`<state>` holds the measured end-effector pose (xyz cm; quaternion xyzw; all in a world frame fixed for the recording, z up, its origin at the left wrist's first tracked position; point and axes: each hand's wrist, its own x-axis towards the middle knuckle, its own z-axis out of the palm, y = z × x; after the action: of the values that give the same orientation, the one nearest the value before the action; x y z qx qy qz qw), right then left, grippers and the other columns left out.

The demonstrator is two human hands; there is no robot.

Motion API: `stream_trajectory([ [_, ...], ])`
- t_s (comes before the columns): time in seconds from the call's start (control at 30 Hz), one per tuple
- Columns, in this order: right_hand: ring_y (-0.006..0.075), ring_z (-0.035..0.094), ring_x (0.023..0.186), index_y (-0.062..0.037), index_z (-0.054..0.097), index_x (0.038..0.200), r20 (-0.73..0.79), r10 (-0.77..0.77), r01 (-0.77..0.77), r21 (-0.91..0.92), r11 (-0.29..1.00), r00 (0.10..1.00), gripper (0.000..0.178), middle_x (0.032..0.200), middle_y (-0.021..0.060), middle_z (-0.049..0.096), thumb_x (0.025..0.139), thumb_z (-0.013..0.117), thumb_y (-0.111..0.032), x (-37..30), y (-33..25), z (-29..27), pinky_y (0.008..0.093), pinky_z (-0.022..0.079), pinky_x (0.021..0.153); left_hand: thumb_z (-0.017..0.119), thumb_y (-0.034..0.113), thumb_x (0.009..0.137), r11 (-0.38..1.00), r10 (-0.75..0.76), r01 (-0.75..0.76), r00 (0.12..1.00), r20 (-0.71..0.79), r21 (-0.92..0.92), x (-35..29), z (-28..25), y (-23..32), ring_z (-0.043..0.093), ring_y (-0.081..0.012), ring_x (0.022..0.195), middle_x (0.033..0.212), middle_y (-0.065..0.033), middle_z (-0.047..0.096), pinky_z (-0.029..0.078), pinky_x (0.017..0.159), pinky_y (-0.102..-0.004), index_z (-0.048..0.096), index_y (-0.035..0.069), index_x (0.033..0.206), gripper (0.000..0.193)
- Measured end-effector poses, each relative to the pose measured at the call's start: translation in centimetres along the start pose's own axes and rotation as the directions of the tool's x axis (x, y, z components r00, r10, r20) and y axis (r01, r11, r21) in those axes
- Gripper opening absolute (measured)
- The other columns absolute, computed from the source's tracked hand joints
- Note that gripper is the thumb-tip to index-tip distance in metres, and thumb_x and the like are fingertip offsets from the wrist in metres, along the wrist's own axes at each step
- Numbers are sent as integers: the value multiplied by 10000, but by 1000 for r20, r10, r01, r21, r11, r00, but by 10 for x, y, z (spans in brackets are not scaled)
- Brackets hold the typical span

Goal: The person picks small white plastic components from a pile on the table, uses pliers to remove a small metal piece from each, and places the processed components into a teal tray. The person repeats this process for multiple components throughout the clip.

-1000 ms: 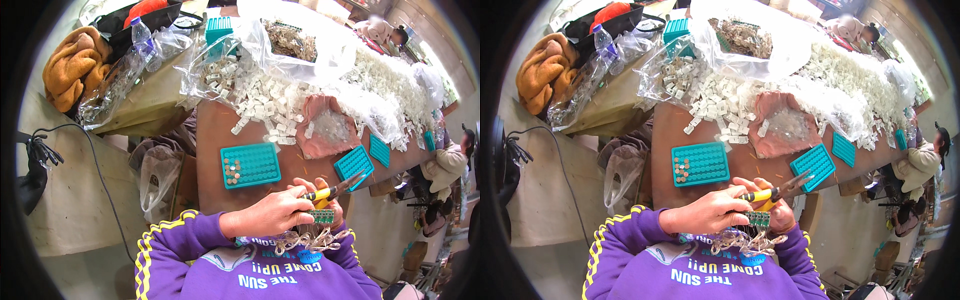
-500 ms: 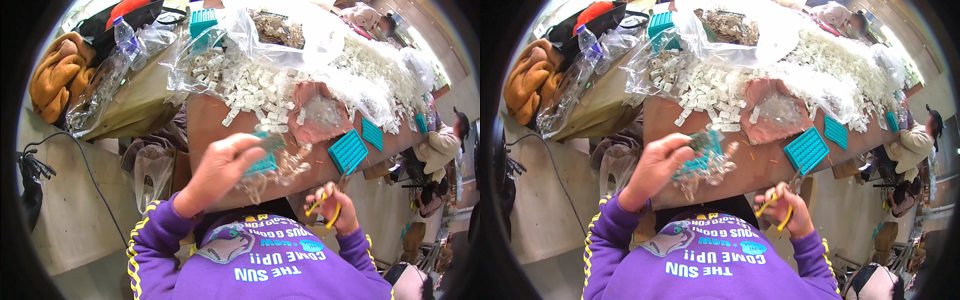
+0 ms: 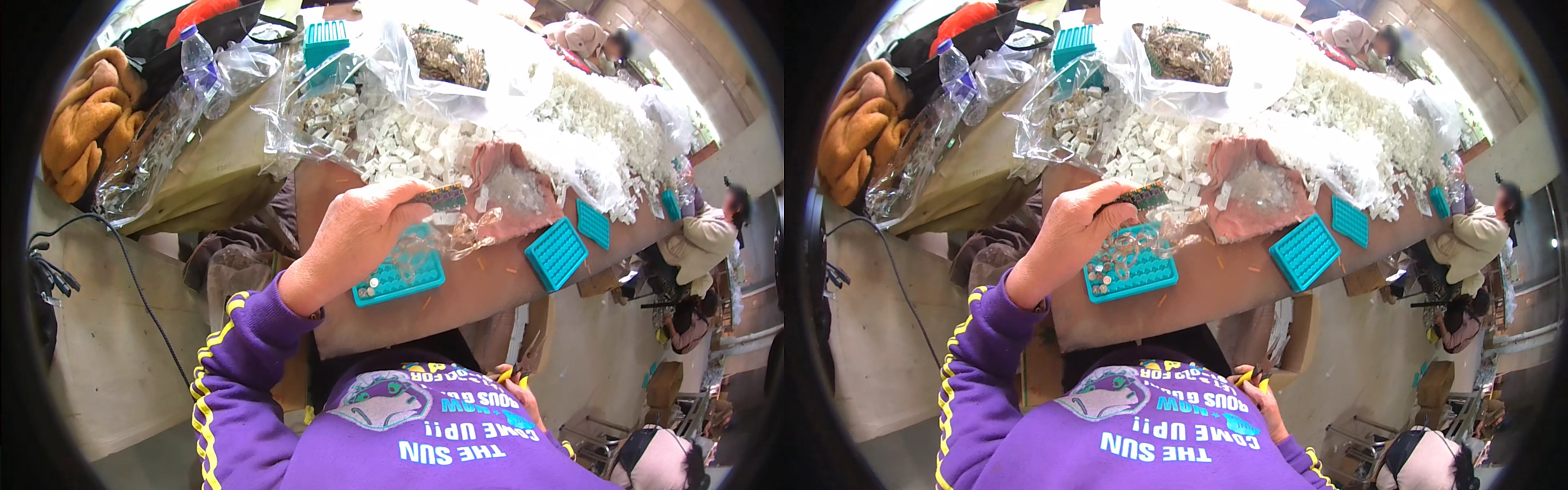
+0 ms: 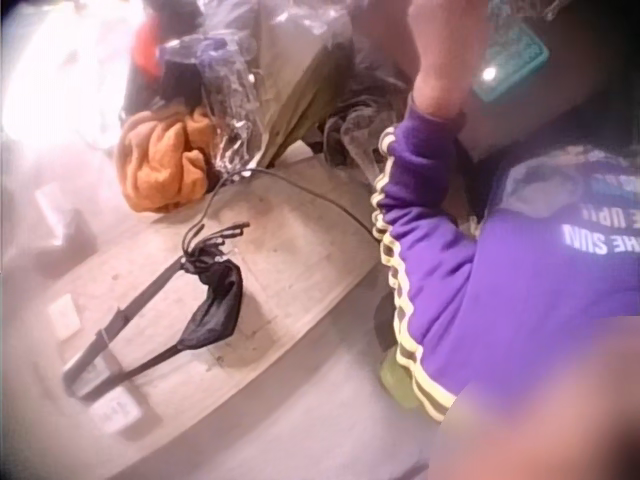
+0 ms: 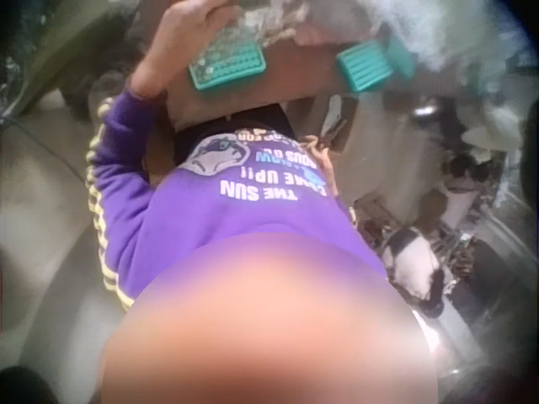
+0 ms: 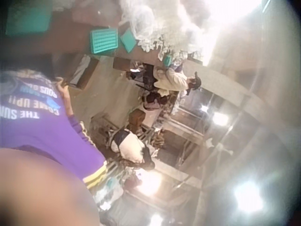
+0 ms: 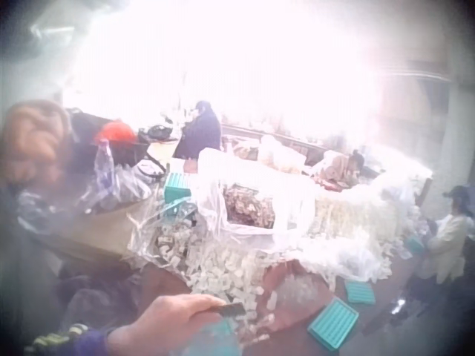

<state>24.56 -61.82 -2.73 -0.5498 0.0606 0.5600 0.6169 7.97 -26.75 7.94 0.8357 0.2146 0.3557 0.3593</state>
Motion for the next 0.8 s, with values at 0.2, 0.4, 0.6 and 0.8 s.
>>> stream_trajectory([
  [0.2, 167, 587, 889, -70, 513, 1191, 427, -359, 555, -564, 611, 830, 375, 958, 57, 579, 855, 635, -182, 16, -141, 64, 327, 492, 805, 600, 208, 909, 979, 72, -74, 997, 19, 188, 12, -8, -3, 629, -377, 722, 791, -180, 641, 490, 613, -447, 629, 68, 984, 162],
  [0.4, 321, 606, 909, -69, 566, 1182, 824, -334, 611, -564, -556, 457, 409, 996, 137, 591, 803, 694, -152, 39, -228, 167, 382, 486, 801, 578, 300, 921, 926, 126, -114, 992, -10, 360, 17, -9, 0, 631, -358, 699, 757, -169, 634, 478, 581, -439, 623, 79, 923, 225],
  [0.6, 373, 596, 883, -81, 585, 1118, 870, -227, 544, -457, -704, 438, 329, 948, 152, 584, 814, 659, -187, 34, -241, 208, 447, 488, 731, 619, 353, 885, 918, 138, -98, 987, -78, 385, 25, -8, 5, 637, -331, 653, 696, -134, 635, 485, 577, -428, 670, 90, 937, 273],
  [0.8, 361, 606, 846, -80, 616, 1066, 902, -174, 548, -383, -743, 394, 273, 897, 149, 603, 811, 648, -172, 30, -243, 212, 439, 496, 721, 637, 366, 866, 916, 92, -54, 993, -78, 398, 27, -1, 5, 644, -326, 641, 668, -143, 633, 494, 575, -416, 697, 85, 942, 298],
])
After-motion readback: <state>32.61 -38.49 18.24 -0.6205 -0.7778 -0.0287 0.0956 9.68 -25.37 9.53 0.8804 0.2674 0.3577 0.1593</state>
